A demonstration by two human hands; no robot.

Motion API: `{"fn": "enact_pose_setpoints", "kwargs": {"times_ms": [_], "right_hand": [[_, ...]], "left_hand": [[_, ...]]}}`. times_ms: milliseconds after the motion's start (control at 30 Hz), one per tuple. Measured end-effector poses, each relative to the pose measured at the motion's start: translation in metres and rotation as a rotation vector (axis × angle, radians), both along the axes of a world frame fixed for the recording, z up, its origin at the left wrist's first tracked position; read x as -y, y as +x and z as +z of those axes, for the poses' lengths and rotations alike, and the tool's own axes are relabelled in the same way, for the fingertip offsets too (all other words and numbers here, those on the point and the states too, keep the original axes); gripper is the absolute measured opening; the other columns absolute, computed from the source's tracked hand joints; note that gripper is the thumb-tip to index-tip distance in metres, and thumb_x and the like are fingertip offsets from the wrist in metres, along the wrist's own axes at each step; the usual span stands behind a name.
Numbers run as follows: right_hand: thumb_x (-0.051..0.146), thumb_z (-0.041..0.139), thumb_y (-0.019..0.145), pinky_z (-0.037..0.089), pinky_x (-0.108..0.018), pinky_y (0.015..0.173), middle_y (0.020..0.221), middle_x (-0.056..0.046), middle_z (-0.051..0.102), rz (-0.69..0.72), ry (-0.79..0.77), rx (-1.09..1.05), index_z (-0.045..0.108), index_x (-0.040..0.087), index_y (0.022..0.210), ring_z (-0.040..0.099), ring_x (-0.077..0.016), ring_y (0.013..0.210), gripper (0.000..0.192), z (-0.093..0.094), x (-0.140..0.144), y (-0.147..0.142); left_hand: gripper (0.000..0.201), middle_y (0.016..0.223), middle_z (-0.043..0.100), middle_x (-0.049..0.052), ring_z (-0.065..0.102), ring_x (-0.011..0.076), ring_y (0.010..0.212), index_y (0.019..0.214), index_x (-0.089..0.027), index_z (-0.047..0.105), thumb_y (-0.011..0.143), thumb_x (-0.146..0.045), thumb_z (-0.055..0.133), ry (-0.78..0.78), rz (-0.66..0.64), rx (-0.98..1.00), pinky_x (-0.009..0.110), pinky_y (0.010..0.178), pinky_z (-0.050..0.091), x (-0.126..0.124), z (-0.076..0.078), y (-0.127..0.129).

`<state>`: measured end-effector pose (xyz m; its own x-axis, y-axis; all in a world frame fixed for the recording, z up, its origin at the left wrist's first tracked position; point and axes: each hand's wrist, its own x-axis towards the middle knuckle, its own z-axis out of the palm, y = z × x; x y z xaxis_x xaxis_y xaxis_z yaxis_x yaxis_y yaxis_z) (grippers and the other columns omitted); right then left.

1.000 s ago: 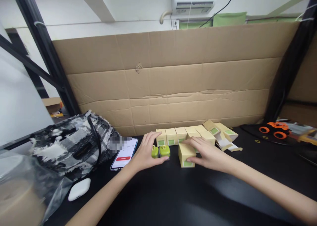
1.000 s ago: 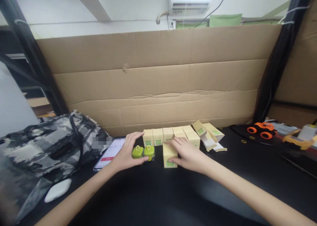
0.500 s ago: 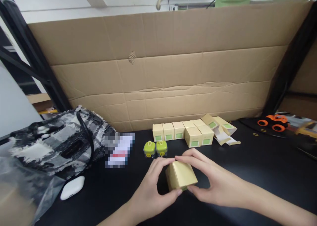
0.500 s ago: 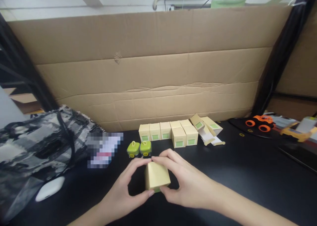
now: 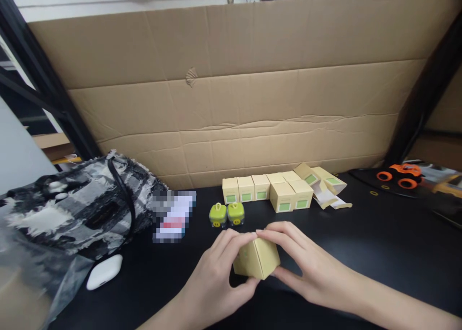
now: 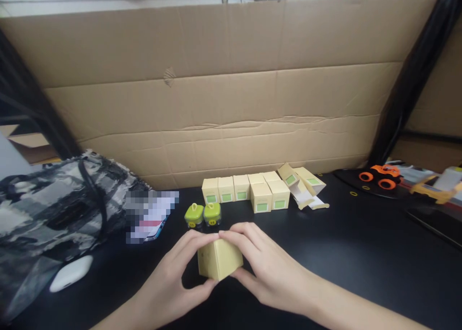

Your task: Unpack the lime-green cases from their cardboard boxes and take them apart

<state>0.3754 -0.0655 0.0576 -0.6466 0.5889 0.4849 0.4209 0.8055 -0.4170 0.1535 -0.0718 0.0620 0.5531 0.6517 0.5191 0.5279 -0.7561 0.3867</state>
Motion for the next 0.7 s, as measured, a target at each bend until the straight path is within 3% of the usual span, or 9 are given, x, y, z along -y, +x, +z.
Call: {"fn": "enact_pose_setpoints", "kwargs": {"times_ms": [100,233,333,433,500,600,700], "right_hand": [[0.011,0.051,0.088,0.046,-0.034,0.094,0.118,-0.011,0.044,-0.033,0.06,0.013,0.032,0.02,0.134,0.046,-0.0207,0.112,0.051,-0.002,0.0,-0.001],[0.015,0.052,0.09,0.05,-0.034,0.083,0.104,-0.011,0.048,-0.102,0.261,-0.005,0.04,0.017,0.127,0.051,-0.0211,0.098,0.04,-0.003,-0.001,0.0],[0.023,0.057,0.088,0.051,-0.033,0.075,0.096,-0.01,0.054,-0.022,0.388,-0.047,0.047,0.016,0.117,0.055,-0.0212,0.09,0.031,0.0,0.002,0.001],[0.024,0.054,0.088,0.048,-0.03,0.061,0.08,-0.006,0.061,0.122,0.368,-0.122,0.052,0.017,0.105,0.059,-0.0177,0.071,0.018,0.003,0.008,0.002],[0.014,0.048,0.088,0.045,-0.027,0.056,0.072,-0.002,0.063,0.129,0.31,-0.168,0.053,0.018,0.1,0.059,-0.0143,0.061,0.013,0.005,0.01,0.002],[0.007,0.047,0.087,0.044,-0.023,0.055,0.075,-0.002,0.065,0.085,0.244,-0.222,0.053,0.018,0.099,0.062,-0.0124,0.065,0.018,0.011,0.011,0.002],[0.01,0.049,0.089,0.045,-0.021,0.058,0.084,-0.004,0.066,0.089,0.241,-0.147,0.055,0.019,0.1,0.063,-0.0124,0.073,0.015,0.018,0.009,0.003]], "left_hand": [[0.064,0.106,0.055,0.004,0.057,0.0201,0.098,0.126,-0.028,0.036,0.072,-0.005,0.06,0.004,-0.008,-0.016,0.033,0.081,0.053,0.0,-0.001,0.0],[0.067,0.106,0.053,0.004,0.058,0.0206,0.096,0.129,-0.029,0.033,0.072,-0.008,0.061,-0.012,0.048,-0.021,0.035,0.079,0.055,-0.002,0.001,-0.001],[0.071,0.104,0.05,0.004,0.059,0.0224,0.094,0.129,-0.03,0.034,0.068,-0.01,0.064,-0.018,0.102,-0.066,0.036,0.072,0.057,-0.002,0.005,-0.003],[0.064,0.106,0.05,0.004,0.058,0.0249,0.097,0.124,-0.03,0.038,0.068,-0.013,0.064,-0.025,0.129,-0.09,0.036,0.067,0.057,-0.003,0.006,-0.005],[0.062,0.109,0.051,0.005,0.057,0.0259,0.101,0.122,-0.029,0.038,0.068,-0.013,0.064,-0.034,0.12,-0.066,0.038,0.07,0.056,-0.004,0.003,-0.007],[0.058,0.109,0.052,0.007,0.058,0.0247,0.1,0.116,-0.027,0.033,0.069,-0.012,0.064,0.029,0.049,0.037,0.039,0.073,0.056,-0.006,-0.002,-0.008],[0.052,0.109,0.053,0.009,0.06,0.0235,0.098,0.109,-0.025,0.03,0.072,-0.011,0.064,0.113,-0.019,0.101,0.037,0.073,0.056,-0.007,-0.005,-0.007]]}}
